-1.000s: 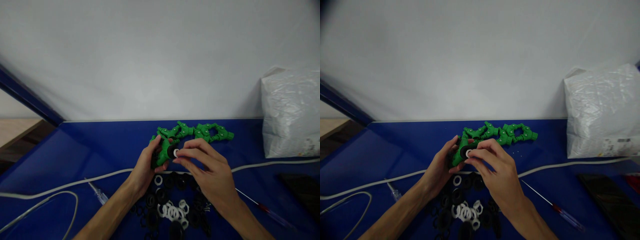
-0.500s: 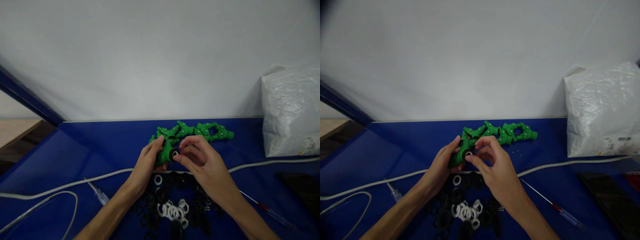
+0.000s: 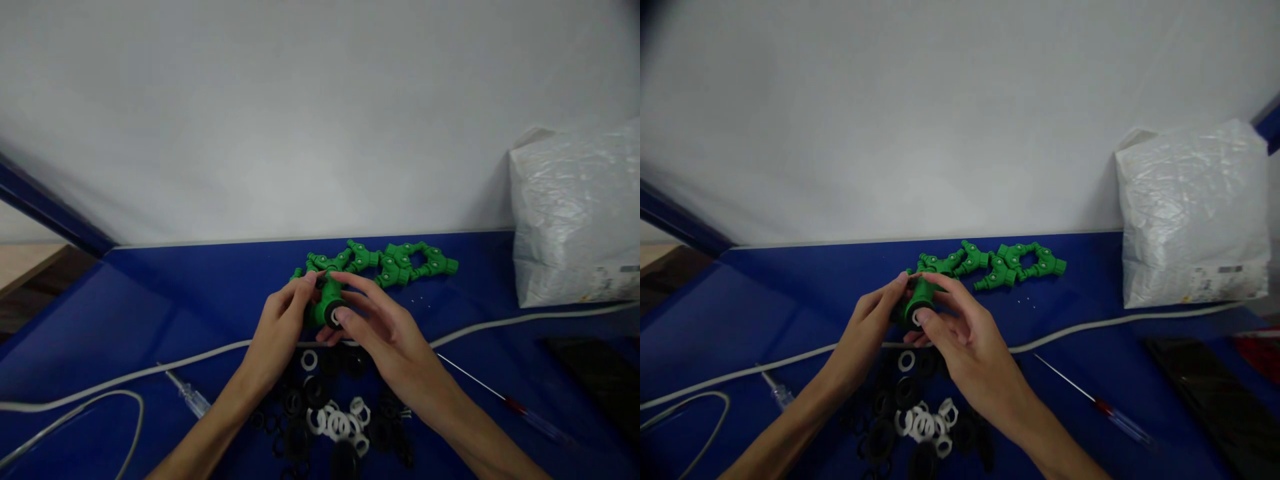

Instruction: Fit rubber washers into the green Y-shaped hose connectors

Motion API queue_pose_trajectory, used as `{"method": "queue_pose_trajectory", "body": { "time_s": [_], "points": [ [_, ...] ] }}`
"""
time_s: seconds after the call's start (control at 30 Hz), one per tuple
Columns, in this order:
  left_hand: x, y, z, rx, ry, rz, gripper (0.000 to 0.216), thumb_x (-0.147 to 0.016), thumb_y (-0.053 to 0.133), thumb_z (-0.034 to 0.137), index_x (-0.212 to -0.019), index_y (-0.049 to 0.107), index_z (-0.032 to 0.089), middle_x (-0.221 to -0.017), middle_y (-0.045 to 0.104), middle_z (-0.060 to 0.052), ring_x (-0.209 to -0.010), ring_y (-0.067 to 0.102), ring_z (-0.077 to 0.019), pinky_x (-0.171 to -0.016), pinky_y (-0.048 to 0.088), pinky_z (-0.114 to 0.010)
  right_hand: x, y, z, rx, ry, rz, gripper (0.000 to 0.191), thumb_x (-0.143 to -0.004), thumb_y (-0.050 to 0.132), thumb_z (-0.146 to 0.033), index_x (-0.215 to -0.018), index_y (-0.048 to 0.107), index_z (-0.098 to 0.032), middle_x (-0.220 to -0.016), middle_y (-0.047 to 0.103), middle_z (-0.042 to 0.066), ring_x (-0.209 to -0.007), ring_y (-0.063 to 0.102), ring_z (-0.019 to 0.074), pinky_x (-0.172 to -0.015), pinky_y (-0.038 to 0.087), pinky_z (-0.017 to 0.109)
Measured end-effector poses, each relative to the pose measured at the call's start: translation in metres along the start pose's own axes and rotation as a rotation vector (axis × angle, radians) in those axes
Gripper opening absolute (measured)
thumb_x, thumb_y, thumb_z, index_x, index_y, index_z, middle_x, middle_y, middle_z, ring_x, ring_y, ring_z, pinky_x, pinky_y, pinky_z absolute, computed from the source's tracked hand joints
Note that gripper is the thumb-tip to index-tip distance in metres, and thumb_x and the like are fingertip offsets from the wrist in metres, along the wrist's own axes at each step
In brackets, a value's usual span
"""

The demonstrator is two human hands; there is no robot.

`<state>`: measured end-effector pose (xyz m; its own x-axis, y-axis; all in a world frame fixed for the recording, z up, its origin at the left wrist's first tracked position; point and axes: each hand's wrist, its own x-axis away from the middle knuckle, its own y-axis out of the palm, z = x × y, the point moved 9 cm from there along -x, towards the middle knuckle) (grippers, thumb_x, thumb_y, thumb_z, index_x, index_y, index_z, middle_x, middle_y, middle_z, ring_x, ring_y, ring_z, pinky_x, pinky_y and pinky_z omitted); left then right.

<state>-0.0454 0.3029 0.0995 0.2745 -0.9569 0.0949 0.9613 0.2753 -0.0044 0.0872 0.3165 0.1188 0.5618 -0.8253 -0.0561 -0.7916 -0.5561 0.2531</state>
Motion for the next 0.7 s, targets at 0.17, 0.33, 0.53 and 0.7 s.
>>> {"method": "queue_pose_trajectory", "body": {
  "time_s": [0.17, 0.33, 0.53, 0.7],
  "points": [
    [0.008, 0.006, 0.021, -0.062, 0.156, -0.025, 0.044, -0.093, 0.064, 0.047, -0.129, 0.069, 0.023, -0.119, 0.074, -0.007, -0.114, 0.065, -0.0224, -0.096, 0.049, -0.028, -0.001, -0.020, -0.011, 0.089, -0.060, 0.162, 0.034, -0.094, 0.068, -0.031, -0.127, 0.068, -0.025, -0.116, 0.076, 0.006, -0.084, 0.076, 0.0175, -0.083, 0.064, 0.036],
    [0.011, 0.013, 0.018, -0.083, 0.164, -0.083, 0.053, -0.089, 0.071, 0.038, -0.139, 0.061, 0.027, -0.134, 0.068, -0.007, -0.119, 0.066, -0.0253, -0.098, 0.054, -0.033, 0.001, -0.021, -0.007, 0.106, -0.035, 0.156, 0.042, -0.094, 0.067, -0.028, -0.136, 0.065, -0.026, -0.121, 0.076, 0.005, -0.108, 0.073, 0.0203, -0.093, 0.061, 0.034],
    [0.014, 0.011, 0.023, -0.197, 0.196, -0.011, 0.055, -0.082, 0.073, 0.025, -0.136, 0.064, 0.023, -0.123, 0.072, -0.007, -0.109, 0.071, -0.0251, -0.096, 0.057, -0.036, 0.002, -0.016, -0.003, 0.132, -0.078, 0.139, 0.042, -0.094, 0.065, -0.026, -0.136, 0.063, -0.024, -0.116, 0.077, 0.005, -0.109, 0.073, 0.0198, -0.091, 0.061, 0.030],
    [0.016, 0.011, 0.022, -0.190, 0.200, 0.035, 0.051, -0.080, 0.073, 0.024, -0.130, 0.066, 0.024, -0.117, 0.073, -0.008, -0.104, 0.071, -0.0244, -0.092, 0.059, -0.036, 0.003, -0.012, -0.004, 0.233, -0.100, 0.138, 0.037, -0.094, 0.062, -0.026, -0.130, 0.061, -0.022, -0.102, 0.078, 0.005, -0.093, 0.076, 0.0176, -0.082, 0.062, 0.026]
  ]
}}
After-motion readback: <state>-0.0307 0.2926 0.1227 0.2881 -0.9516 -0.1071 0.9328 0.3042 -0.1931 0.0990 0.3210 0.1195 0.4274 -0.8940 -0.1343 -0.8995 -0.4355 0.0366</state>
